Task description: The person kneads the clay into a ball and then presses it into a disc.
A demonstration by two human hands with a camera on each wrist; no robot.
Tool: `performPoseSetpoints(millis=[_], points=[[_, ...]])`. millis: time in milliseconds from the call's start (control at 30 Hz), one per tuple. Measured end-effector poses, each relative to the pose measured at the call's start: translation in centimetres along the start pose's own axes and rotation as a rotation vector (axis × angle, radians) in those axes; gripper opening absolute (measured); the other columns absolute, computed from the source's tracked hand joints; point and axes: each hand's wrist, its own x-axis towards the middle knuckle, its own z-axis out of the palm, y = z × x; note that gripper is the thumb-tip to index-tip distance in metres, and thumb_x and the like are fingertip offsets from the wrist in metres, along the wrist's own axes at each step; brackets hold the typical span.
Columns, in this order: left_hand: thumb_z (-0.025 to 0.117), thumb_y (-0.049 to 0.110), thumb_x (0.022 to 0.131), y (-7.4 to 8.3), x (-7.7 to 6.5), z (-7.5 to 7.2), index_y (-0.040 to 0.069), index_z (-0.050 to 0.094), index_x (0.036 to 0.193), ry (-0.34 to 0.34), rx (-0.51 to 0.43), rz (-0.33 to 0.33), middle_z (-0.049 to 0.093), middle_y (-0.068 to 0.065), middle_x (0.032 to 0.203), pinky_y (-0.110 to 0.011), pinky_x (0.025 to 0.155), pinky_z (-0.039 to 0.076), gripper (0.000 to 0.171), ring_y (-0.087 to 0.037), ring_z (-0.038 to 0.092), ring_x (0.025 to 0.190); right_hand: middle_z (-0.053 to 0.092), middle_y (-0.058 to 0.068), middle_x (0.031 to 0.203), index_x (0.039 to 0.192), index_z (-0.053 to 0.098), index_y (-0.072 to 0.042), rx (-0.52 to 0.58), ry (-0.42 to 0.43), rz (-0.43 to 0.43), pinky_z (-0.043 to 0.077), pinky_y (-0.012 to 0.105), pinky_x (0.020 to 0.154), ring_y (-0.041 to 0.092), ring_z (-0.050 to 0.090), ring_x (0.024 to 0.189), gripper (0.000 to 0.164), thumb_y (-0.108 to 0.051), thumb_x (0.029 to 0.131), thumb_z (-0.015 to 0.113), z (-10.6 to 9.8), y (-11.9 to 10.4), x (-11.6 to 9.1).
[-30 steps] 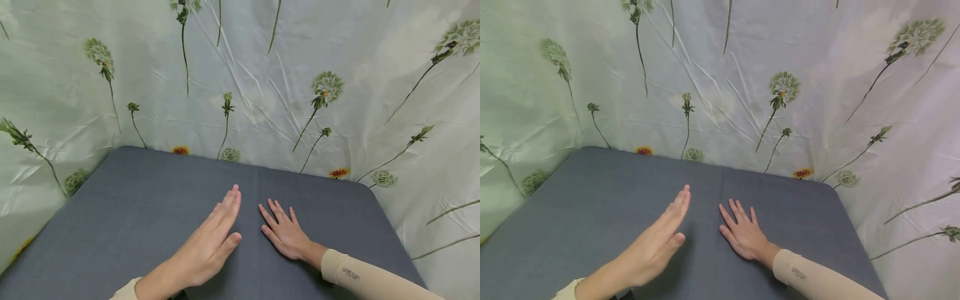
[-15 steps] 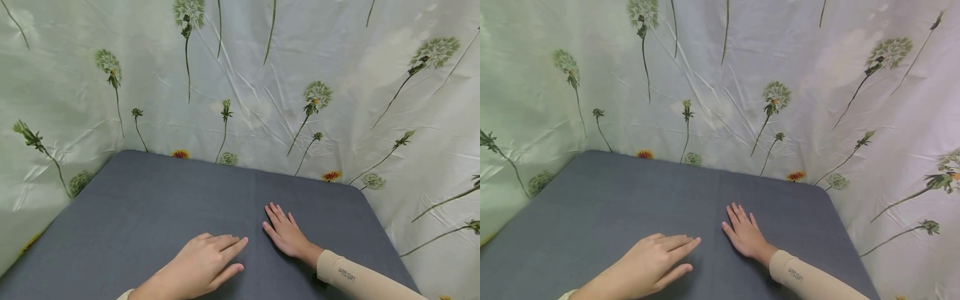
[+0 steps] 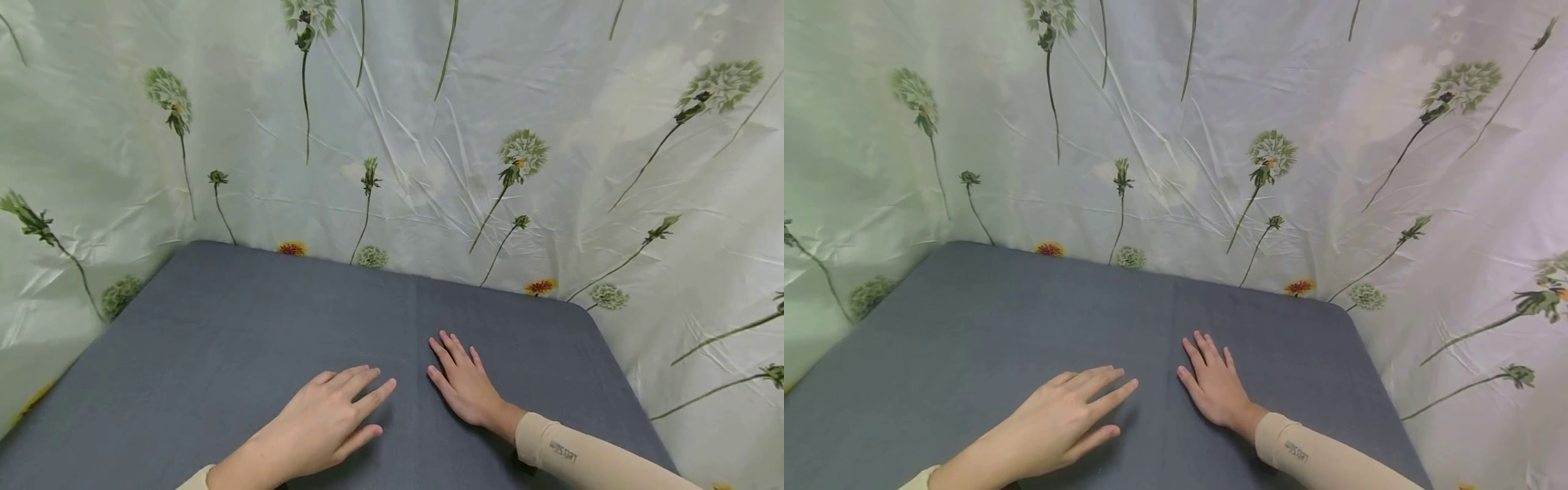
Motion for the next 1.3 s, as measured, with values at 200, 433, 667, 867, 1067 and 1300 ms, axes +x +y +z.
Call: performPoseSetpoints(millis=[200,433,667,867,1067,1300], points=[[0.055,0.06,0.108,-0.8,0.5,0.5,0.03,0.04,0.168,-0.043,-0.018,-0.044,0.04,-0.006,0.173,-0.048,0.113,0.051,0.068,-0.022,0.05,0.152,0.03,0.014,0.177,0.168,0.04,-0.016,-0.029,0.014,-0.012,0.018,0.076,0.126,0.041,0.026,0.165,0.061,-0.048,0.116,0.042,0.7,0.6,0.1],[0.056,0.06,0.108,-1.3,0.4,0.2,0.033,0.03,0.171,-0.073,-0.106,-0.077,0.028,-0.006,0.179,-0.052,0.114,0.05,0.074,-0.025,0.045,0.157,0.029,0.012,0.177,0.168,0.041,-0.023,-0.046,0.01,0.005,0.017,0.074,0.127,0.038,0.024,0.166,0.056,-0.045,0.117,0.042,0.5,0.2,-0.1],[0.055,0.06,0.108,-1.5,0.1,-0.5,0.033,0.024,0.173,-0.016,-0.125,-0.065,0.024,-0.006,0.18,-0.052,0.112,0.052,0.076,-0.025,0.05,0.152,0.034,0.015,0.175,0.167,0.042,-0.025,-0.105,0.069,-0.029,0.022,0.076,0.123,0.042,0.031,0.162,0.054,-0.043,0.116,0.044,0.7,0.4,0.2],[0.055,0.059,0.109,-1.6,0.0,-1.1,0.032,0.021,0.173,0.024,-0.124,-0.062,0.024,-0.008,0.179,-0.05,0.111,0.053,0.078,-0.027,0.055,0.148,0.028,0.014,0.178,0.17,0.036,-0.027,-0.102,0.022,-0.024,0.019,0.077,0.124,0.041,0.024,0.165,0.059,-0.049,0.115,0.043,0.7,1.1,1.1],[0.051,0.059,0.111,-0.6,-0.5,-1.5,0.033,0.018,0.174,0.0,-0.131,-0.06,0.024,-0.008,0.179,-0.049,0.11,0.053,0.076,-0.025,0.052,0.15,0.011,0.004,0.183,0.172,0.027,-0.03,0.047,-0.146,0.088,0.001,0.07,0.131,0.031,0.006,0.17,0.068,-0.062,0.113,0.037,-0.3,1.3,1.8],[0.051,0.056,0.112,0.8,-0.5,-2.2,0.031,0.024,0.173,0.036,-0.145,-0.067,0.025,-0.006,0.179,-0.049,0.111,0.053,0.072,-0.024,0.049,0.153,0.002,0.008,0.183,0.174,0.019,-0.015,0.508,-0.335,0.269,-0.011,0.061,0.133,0.031,-0.006,0.17,0.066,-0.051,0.119,0.013,-5.5,0.1,2.6]])
